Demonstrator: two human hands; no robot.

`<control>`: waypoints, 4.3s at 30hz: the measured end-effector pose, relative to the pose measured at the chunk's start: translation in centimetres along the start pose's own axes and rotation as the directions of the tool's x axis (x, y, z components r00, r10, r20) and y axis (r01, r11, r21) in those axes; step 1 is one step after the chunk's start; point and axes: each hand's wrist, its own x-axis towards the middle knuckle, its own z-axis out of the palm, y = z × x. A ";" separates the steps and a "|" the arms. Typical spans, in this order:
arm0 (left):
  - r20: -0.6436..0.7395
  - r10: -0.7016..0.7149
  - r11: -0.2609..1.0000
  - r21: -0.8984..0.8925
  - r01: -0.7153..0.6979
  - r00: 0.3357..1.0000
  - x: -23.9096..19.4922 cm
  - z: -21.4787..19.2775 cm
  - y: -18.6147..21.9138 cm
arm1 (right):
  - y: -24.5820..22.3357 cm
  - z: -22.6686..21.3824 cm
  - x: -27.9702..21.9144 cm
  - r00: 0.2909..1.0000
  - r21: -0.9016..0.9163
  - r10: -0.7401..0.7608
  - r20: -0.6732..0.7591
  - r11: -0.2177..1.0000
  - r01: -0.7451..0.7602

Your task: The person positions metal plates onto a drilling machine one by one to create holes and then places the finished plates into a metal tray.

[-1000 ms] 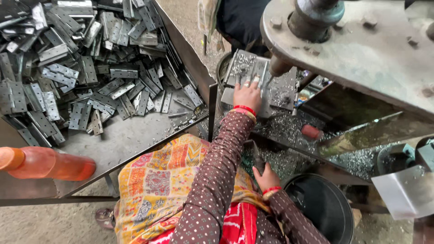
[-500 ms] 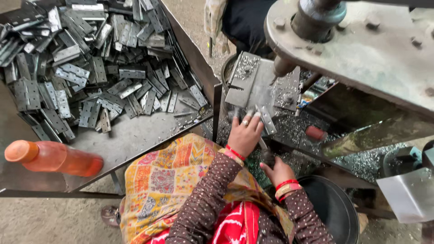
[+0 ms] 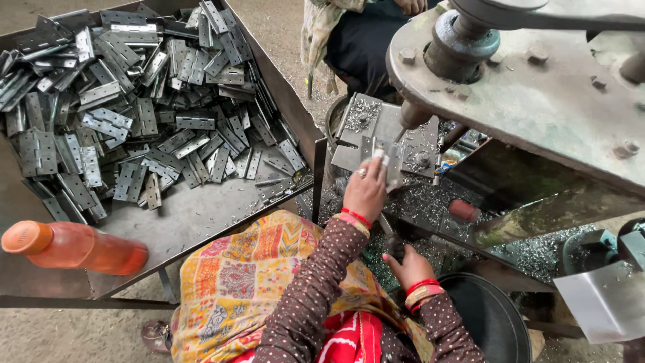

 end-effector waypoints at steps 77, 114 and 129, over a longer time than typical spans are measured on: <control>0.254 -0.136 0.982 -0.090 0.163 0.958 6.1 2.7 -2.0 | 4.0 11.8 1.1 0.979 0.112 0.027 -0.203 0.994 -0.005; 0.268 -0.555 0.802 -0.077 0.592 0.787 -37.5 -29.2 -7.0 | -13.3 -5.5 -9.4 0.549 0.013 -0.836 0.010 0.549 0.836; 0.321 -0.543 0.806 -0.061 0.589 0.776 -35.9 -31.7 -6.6 | -13.0 -7.0 -10.6 0.486 -0.010 -0.866 0.122 0.488 0.873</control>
